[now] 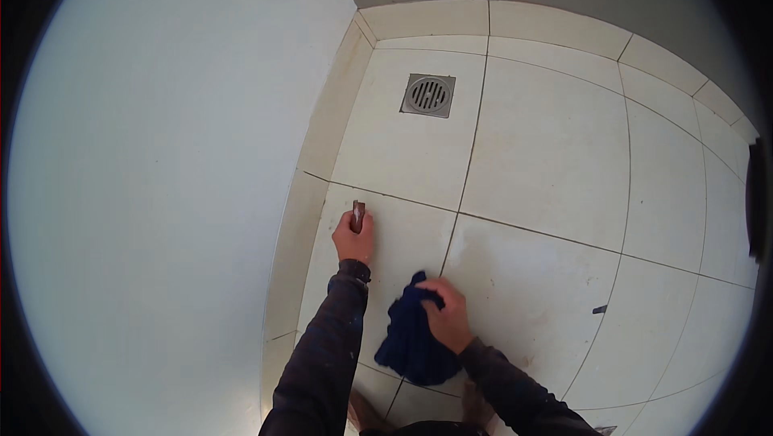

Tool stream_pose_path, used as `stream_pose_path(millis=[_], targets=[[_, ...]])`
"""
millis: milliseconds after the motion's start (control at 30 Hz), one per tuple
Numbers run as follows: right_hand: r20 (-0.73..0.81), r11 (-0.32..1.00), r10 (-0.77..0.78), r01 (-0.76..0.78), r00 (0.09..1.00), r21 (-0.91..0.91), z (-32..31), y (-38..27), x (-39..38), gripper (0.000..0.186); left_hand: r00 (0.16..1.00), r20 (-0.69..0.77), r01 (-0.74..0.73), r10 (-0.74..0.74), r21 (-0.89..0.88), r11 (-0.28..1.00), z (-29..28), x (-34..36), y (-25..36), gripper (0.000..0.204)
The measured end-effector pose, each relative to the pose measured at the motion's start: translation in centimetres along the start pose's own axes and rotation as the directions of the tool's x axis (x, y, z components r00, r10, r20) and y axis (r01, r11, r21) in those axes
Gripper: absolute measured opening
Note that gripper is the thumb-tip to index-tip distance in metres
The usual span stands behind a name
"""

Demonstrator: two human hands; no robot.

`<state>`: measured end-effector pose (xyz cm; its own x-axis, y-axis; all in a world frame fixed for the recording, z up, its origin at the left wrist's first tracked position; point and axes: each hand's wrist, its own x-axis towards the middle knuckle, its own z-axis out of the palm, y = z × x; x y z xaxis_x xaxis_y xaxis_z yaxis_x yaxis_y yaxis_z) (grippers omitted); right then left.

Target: The person wipes a floor tile with a cloth, scrapes along the edges and grout lines with a small tool, and rinses the cloth in a bucket of water.

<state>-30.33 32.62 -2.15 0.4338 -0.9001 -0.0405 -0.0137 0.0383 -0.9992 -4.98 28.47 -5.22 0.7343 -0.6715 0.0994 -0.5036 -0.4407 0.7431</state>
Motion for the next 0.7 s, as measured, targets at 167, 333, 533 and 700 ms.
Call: stream_pose_path(millis=[167,333,533,700], targets=[[-0.446,0.894,-0.003,0.203,0.895,0.400,1.2,1.5,24.0,0.024,0.990,-0.097,-0.110,0.099,-0.115,0.987,4.1,7.6,0.1,0.031],[-0.542,0.748,0.027,0.343,0.840,0.568,4.5,1.0,47.5,0.018,0.976,-0.060,-0.212,0.210,-0.036,0.977,5.3,7.3,0.2,0.020],[-0.572,0.855,-0.258,0.460,0.779,0.240,7.6,-1.0,65.2,0.013,0.965,0.043,-0.263,0.260,0.087,0.961,5.7,8.1,0.8,0.022],[-0.437,0.877,-0.292,0.421,0.851,0.232,9.5,0.4,66.1,0.021,0.949,0.145,-0.296,0.280,0.104,0.950,5.3,8.7,0.5,0.020]])
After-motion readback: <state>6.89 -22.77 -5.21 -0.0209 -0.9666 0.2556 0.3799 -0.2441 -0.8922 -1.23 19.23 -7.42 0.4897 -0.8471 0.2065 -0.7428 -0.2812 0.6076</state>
